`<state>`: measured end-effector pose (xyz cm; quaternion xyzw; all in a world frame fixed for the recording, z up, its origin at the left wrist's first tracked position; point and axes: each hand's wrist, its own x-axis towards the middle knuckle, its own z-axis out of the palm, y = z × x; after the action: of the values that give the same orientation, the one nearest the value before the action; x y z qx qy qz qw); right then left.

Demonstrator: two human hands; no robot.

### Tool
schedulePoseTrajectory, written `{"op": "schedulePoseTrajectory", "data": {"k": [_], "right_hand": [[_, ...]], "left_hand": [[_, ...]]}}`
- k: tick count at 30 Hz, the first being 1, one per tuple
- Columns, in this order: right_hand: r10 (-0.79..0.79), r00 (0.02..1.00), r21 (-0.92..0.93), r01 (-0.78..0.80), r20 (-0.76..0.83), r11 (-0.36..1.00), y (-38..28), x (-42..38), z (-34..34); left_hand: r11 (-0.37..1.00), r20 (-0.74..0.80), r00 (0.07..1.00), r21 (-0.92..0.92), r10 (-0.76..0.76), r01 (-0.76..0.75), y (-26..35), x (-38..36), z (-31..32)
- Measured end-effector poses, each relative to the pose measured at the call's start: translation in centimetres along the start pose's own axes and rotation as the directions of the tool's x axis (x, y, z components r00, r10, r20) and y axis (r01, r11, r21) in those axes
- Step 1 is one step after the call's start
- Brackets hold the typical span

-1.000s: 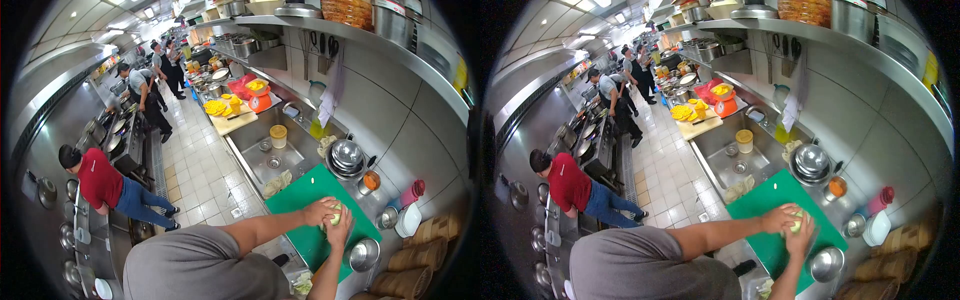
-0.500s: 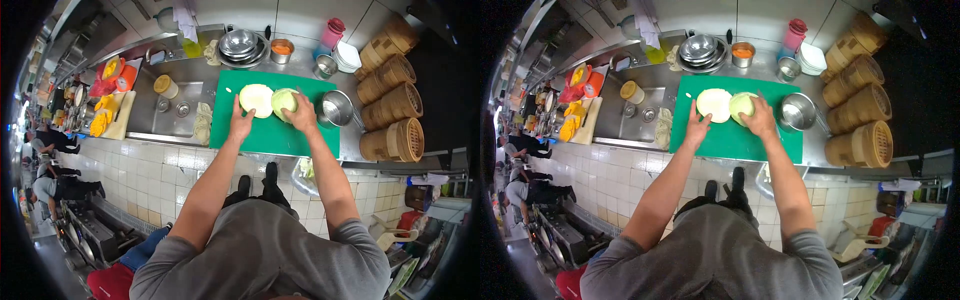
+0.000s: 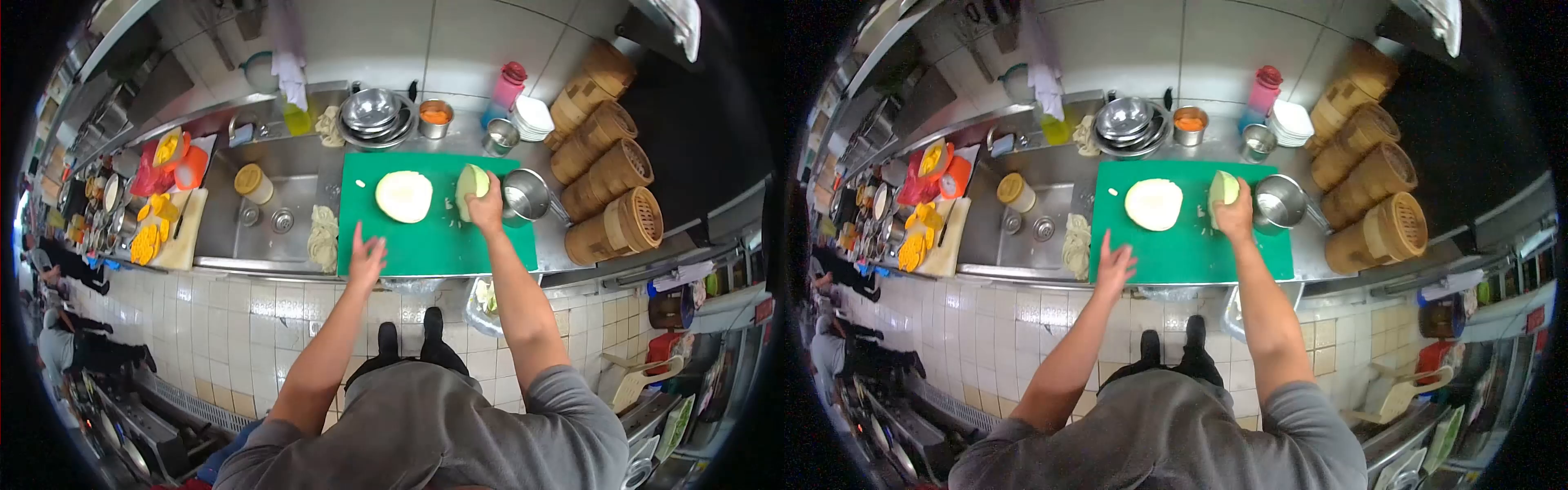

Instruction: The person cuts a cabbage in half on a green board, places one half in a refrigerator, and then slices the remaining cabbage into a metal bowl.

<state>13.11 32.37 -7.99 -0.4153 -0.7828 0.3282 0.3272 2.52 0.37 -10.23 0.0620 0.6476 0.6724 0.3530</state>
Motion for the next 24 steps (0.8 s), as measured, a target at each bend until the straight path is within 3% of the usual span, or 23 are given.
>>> {"op": "schedulePoseTrajectory", "data": {"k": [1, 2, 3, 4, 7, 12, 15, 16, 18, 19, 20, 22, 23, 24], "right_hand": [[0.157, 0.986, 0.301, -0.167, 0.059, 0.939, 1.9, 0.5, -0.2], [0.304, 0.928, 0.521, -0.373, 0.216, 0.768, -0.9, -0.8, -3.1], [0.383, 0.835, 0.667, -0.547, 0.395, 0.506, -4.4, -2.5, -6.2], [0.282, 0.840, 0.727, -0.543, 0.464, 0.420, -2.5, -3.2, -7.0], [0.182, 0.816, 0.807, -0.574, 0.549, 0.138, -2.2, -6.4, -10.1], [0.165, 0.810, 0.821, -0.571, 0.563, 0.001, -2.7, -12.1, -15.3], [0.192, 0.740, 0.752, -0.659, 0.644, 0.016, -2.1, -16.7, -17.9], [0.282, 0.686, 0.697, -0.713, 0.671, 0.076, -1.5, -18.5, -18.8], [0.349, 0.609, 0.622, -0.778, 0.712, 0.089, 0.8, -22.7, -20.1], [0.362, 0.561, 0.590, -0.806, 0.745, 0.035, 1.3, -24.7, -21.2], [0.356, 0.532, 0.599, -0.794, 0.768, -0.104, 2.8, -26.9, -22.0], [0.350, 0.544, 0.611, -0.784, 0.762, -0.111, 3.7, -30.2, -25.1], [0.360, 0.563, 0.619, -0.783, 0.744, -0.055, 4.2, -31.5, -27.2], [0.317, 0.554, 0.599, -0.799, 0.770, -0.059, 5.3, -32.4, -29.5]], "left_hand": [[0.998, 0.015, 0.999, -0.050, -0.039, 0.040, -0.9, -1.7, -1.2], [0.992, 0.034, 0.996, -0.095, -0.084, 0.087, -2.1, -3.5, -2.5], [0.983, 0.053, 0.994, -0.153, -0.093, 0.100, -3.4, -5.3, -3.7], [0.970, 0.074, 0.991, -0.210, -0.108, 0.121, -4.8, -7.1, -5.0], [0.938, 0.155, 0.968, -0.257, -0.197, 0.232, -7.0, -10.9, -7.3], [0.912, 0.357, 0.881, -0.146, -0.312, 0.382, -5.7, -12.6, -4.2], [0.980, 0.526, 0.830, 0.049, -0.188, 0.191, -3.8, -12.1, 2.0], [0.986, 0.555, 0.816, 0.123, -0.161, 0.111, -3.4, -12.3, 4.5], [0.981, 0.567, 0.802, 0.136, -0.190, 0.136, -3.8, -14.2, 9.5], [0.980, 0.571, 0.797, 0.092, -0.198, 0.177, -4.7, -15.5, 11.8], [0.945, 0.658, 0.722, -0.046, -0.216, 0.324, -5.7, -16.7, 14.1], [0.831, 0.644, 0.653, -0.045, -0.400, 0.554, -8.0, -20.1, 17.9], [0.815, 0.695, 0.654, -0.170, -0.299, 0.554, -10.1, -21.4, 19.9], [0.786, 0.684, 0.618, -0.104, -0.388, 0.609, -10.5, -23.0, 21.5]]}}
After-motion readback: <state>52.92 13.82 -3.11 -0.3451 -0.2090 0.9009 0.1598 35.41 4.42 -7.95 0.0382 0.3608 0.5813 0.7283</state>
